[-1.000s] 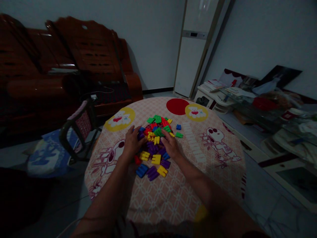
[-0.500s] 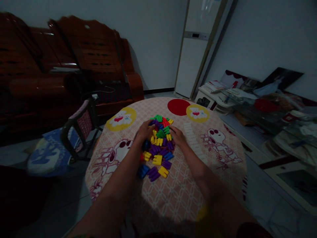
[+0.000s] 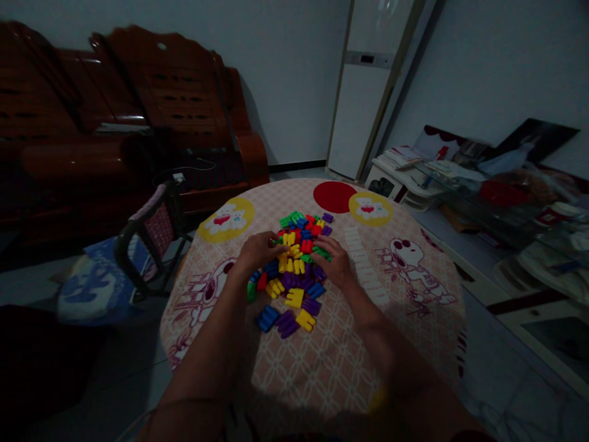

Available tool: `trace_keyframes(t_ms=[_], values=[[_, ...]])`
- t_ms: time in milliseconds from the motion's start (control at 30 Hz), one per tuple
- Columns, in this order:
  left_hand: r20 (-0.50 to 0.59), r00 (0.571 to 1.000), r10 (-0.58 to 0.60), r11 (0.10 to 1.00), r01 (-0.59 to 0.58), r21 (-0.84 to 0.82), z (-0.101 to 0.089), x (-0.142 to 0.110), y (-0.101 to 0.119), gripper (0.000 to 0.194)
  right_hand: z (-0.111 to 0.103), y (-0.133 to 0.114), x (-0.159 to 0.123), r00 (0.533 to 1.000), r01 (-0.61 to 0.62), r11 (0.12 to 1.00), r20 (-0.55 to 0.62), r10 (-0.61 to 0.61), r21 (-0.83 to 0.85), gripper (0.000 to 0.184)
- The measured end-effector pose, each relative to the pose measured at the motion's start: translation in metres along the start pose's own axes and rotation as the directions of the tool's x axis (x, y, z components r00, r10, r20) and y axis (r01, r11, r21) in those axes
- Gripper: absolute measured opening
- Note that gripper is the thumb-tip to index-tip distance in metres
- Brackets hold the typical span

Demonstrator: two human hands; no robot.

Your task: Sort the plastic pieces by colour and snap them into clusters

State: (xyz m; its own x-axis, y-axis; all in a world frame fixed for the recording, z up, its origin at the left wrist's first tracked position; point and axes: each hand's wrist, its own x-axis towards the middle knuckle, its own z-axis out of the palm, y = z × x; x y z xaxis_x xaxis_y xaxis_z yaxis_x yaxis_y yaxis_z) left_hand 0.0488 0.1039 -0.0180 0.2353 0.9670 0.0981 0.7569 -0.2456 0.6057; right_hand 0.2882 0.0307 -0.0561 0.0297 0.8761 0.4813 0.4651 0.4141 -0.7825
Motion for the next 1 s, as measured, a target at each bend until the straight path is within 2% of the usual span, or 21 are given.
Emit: trace_keyframes(t_ms=[67, 100, 167, 233, 300, 333, 400, 500, 633, 767, 833, 900, 1000], values=[[0.057, 0.998, 0.034, 0.996, -0.039, 0.086, 0.009, -0.010, 0.002, 0.042, 0.002, -0.003, -0.001, 0.998, 0.033, 0.998, 0.064, -0.029, -0.050, 0.021], [0.050, 0.998, 0.032, 0.992, -0.038, 0.119, 0.013, -0.013, 0.002, 0.043, 0.001, -0.003, -0.001, 0.997, 0.034, 0.998, 0.074, -0.030, -0.059, 0.018], [-0.028, 0.999, 0.019, 0.985, -0.014, 0.171, 0.014, -0.013, 0.004, 0.044, -0.003, -0.001, 0.000, 1.000, -0.004, 0.999, 0.011, 0.004, -0.042, 0.014], [-0.147, 0.988, 0.040, 0.985, -0.014, 0.170, 0.010, -0.010, 0.009, 0.046, -0.010, 0.000, 0.002, 0.989, -0.102, 0.993, -0.101, 0.107, 0.052, 0.020], [-0.211, 0.974, 0.082, 0.996, -0.071, 0.056, 0.008, -0.008, 0.020, 0.045, -0.016, -0.002, 0.005, 0.954, -0.234, 0.948, -0.138, 0.267, 0.216, 0.027], [-0.194, 0.975, 0.104, 0.993, -0.113, -0.039, 0.009, -0.007, 0.029, 0.043, -0.018, -0.004, 0.005, 0.933, -0.294, 0.906, -0.116, 0.341, 0.304, 0.031], [-0.096, 0.982, 0.164, 0.955, -0.182, -0.235, 0.016, -0.007, 0.048, 0.039, -0.019, -0.009, 0.006, 0.901, -0.367, 0.813, -0.047, 0.432, 0.451, 0.035], [0.008, 0.971, 0.240, 0.884, -0.216, -0.414, 0.035, -0.006, 0.073, 0.031, -0.018, -0.015, 0.007, 0.885, -0.392, 0.719, 0.022, 0.465, 0.574, 0.039], [-0.011, 0.979, 0.205, 0.824, -0.179, -0.537, 0.053, -0.001, 0.087, 0.027, -0.026, -0.014, 0.007, 0.871, -0.441, 0.665, 0.110, 0.478, 0.602, 0.046], [-0.079, 0.991, 0.108, 0.801, -0.134, -0.584, 0.055, 0.003, 0.093, 0.028, -0.046, -0.003, 0.008, 0.856, -0.503, 0.706, 0.178, 0.485, 0.499, 0.036], [-0.088, 0.995, 0.047, 0.763, -0.092, -0.640, 0.056, 0.003, 0.096, 0.030, -0.054, 0.005, 0.009, 0.848, -0.516, 0.739, 0.134, 0.513, 0.433, 0.032], [-0.073, 0.997, 0.023, 0.731, -0.066, -0.679, 0.059, 0.003, 0.097, 0.030, -0.060, 0.014, 0.009, 0.829, -0.518, 0.753, 0.022, 0.558, 0.406, 0.029], [-0.095, 0.995, 0.012, 0.739, -0.073, -0.670, 0.061, 0.005, 0.093, 0.029, -0.069, 0.032, 0.011, 0.761, -0.522, 0.748, -0.171, 0.625, 0.409, 0.026]])
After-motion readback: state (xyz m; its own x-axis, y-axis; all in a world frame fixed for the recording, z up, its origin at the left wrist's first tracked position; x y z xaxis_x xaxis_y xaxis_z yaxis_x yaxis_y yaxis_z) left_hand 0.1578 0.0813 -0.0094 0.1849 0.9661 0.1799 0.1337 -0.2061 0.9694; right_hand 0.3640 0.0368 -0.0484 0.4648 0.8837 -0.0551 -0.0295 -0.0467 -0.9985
